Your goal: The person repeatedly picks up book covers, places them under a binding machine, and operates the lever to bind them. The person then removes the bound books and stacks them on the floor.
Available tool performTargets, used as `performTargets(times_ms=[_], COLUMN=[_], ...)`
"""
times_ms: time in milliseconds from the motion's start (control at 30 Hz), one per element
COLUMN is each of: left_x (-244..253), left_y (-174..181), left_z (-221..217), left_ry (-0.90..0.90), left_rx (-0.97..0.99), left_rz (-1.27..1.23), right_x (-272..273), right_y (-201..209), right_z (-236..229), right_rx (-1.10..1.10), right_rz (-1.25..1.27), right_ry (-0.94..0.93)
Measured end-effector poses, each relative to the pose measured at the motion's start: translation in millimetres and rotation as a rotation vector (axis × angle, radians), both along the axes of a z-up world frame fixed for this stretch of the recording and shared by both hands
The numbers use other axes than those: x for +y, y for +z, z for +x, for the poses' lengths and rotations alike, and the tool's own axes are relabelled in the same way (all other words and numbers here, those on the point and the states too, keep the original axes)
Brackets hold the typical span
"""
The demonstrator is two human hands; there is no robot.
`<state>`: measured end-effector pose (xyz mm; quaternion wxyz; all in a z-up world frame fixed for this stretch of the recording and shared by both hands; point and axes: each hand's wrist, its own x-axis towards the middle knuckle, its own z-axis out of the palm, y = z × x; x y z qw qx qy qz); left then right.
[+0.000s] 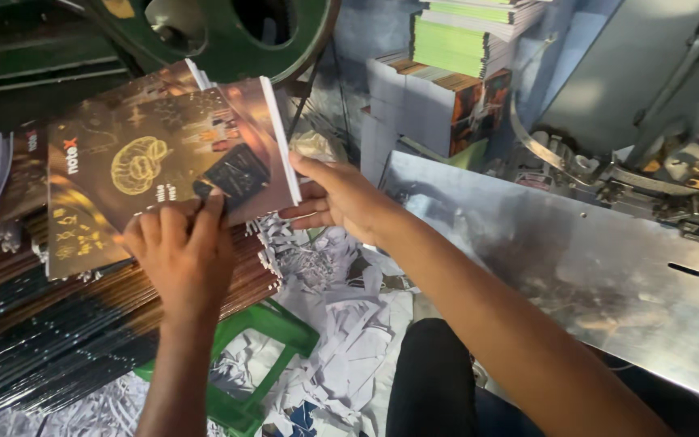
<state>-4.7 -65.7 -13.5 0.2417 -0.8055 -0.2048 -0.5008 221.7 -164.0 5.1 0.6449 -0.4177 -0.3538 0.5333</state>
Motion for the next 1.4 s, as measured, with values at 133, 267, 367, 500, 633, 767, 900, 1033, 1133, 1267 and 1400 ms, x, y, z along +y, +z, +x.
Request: performTargets(times_ms=[133,267,367,500,633,767,900,1033,1133,1267,1400], left_x=[-9,-23,-39,-54,-51,-33,-19,-19,-30,-45,-62], left_y=[-2,-2,3,17,31,48,63,71,66,57,53], left_z=[1,1,4,7,15,39,80,118,135,155,165], left_ry=[-0.006,-0.028,0.009,-0.1,-0.129,-0.148,-0.338,-0.466,-0.54,-0.585,-0.588], left_rx=[0.008,0.035,0.093,0.164,0.166,0.195,0.274,0.388,0.397,0.359,0.326], left_rz=[0.0,-0.025,-0.04,-0.141,-0.255,-0.233,-0.255,-0.417,-0.535,-0.532,-0.472], right_x=[16,19,14,-18,-66,-114,-154,-188,-210,-230,-239], right_y=[-3,-18,-32,-51,-65,-77,-86,-91,-97,-104,-107], right_z=[-10,-7,-5,2,11,23,37,50,56,56,59], right_rx=[0.083,0.052,0.039,0.061,0.089,0.025,0.012,0.005,-0.009,-0.012,0.022], right_rz=[-0.021,-0.04,-0.021,0.035,0.039,0.105,0.06,0.115,0.146,0.12,0.093], right_ry=[0.031,-0.037,-0.163,-0.228,-0.29,-0.346,-0.458,-0.484,-0.504,-0.556,-0.598])
